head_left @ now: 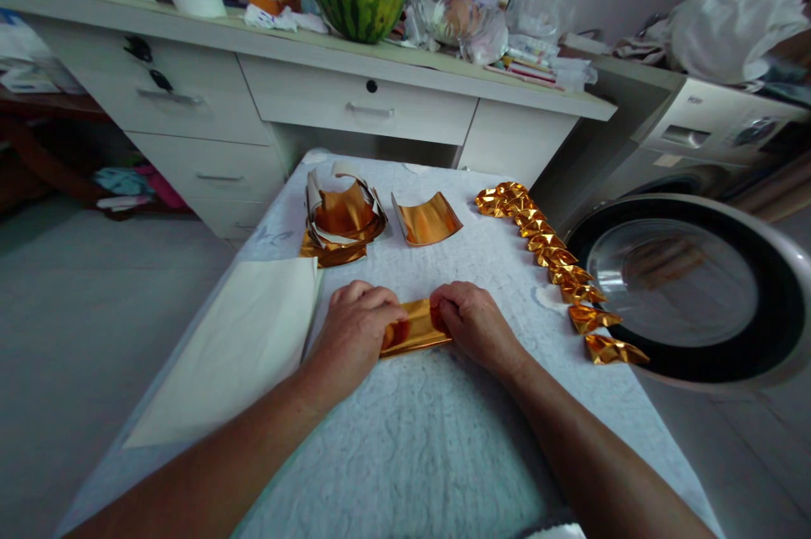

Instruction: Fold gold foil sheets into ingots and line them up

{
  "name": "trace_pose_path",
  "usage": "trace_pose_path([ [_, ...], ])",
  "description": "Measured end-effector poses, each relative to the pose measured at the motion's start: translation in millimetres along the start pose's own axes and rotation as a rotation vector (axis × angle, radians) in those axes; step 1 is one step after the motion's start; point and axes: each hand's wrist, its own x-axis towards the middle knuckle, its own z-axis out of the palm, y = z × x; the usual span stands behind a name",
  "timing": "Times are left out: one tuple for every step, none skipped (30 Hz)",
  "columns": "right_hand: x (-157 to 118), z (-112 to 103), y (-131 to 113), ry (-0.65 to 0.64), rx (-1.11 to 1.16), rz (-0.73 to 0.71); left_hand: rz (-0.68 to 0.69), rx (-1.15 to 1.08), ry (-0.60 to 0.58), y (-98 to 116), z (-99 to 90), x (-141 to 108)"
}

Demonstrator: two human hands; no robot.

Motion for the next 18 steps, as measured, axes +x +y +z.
trace_pose_path([
  [0.1, 0.1, 0.0, 0.000, -0.002, 0.004, 0.016, -0.028, -0.016, -0.7, 0.5, 0.9],
  [0.1, 0.2, -0.2, -0.001, -0.002, 0.009, 0.028, -0.050, -0.026, -1.2, 0.9, 1.6],
  [0.0, 0.2, -0.5, -0.004, -0.001, 0.017, 0.038, -0.062, -0.032, -1.4, 1.2, 2.0],
  [-0.3, 0.1, -0.9, -0.008, 0.002, 0.026, 0.046, -0.063, -0.033, -1.6, 1.4, 2.1],
  [-0.7, 0.0, -1.4, -0.010, 0.004, 0.036, 0.054, -0.055, -0.031, -1.6, 1.6, 1.8],
  [-1.3, -0.1, -1.9, -0.007, 0.002, 0.043, 0.063, -0.040, -0.025, -1.5, 1.7, 1.2],
  [-2.0, -0.2, -2.5, 0.002, -0.005, 0.041, 0.073, -0.019, -0.017, -1.4, 1.8, 0.5],
  [-2.9, -0.3, -3.3, 0.018, -0.023, 0.032, 0.084, 0.004, -0.007, -1.3, 2.1, -0.3],
  [-3.8, -0.3, -4.3, 0.036, -0.050, 0.017, 0.095, 0.027, 0.001, -1.2, 2.4, -1.1],
  [-4.8, -0.3, -5.5, 0.051, -0.085, -0.002, 0.104, 0.048, 0.004, -1.2, 2.8, -1.7],
  [-5.6, -0.4, -7.0, 0.058, -0.126, -0.020, 0.111, 0.064, 0.001, -1.2, 3.4, -2.2],
  [-6.3, -0.5, -8.6, 0.054, -0.167, -0.037, 0.116, 0.074, -0.010, -1.3, 4.0, -2.5],
  [-6.8, -0.7, -10.3, 0.038, -0.207, -0.050, 0.122, 0.078, -0.029, -1.5, 4.6, -2.7],
  [-7.2, -1.0, -12.0, 0.015, -0.243, -0.059, 0.125, 0.075, -0.053, -1.7, 5.2, -2.7],
  [-7.4, -1.3, -13.6, -0.012, -0.275, -0.067, 0.127, 0.069, -0.080, -1.9, 5.5, -2.7],
  [-7.4, -1.6, -15.0, -0.039, -0.301, -0.074, 0.127, 0.060, -0.105, -2.1, 5.7, -2.7],
  [-7.4, -1.9, -16.3, -0.060, -0.322, -0.079, 0.123, 0.051, -0.123, -2.1, 5.4, -2.7],
  [-7.4, -2.3, -17.4, -0.073, -0.338, -0.082, 0.116, 0.041, -0.132, -1.9, 4.7, -2.6],
])
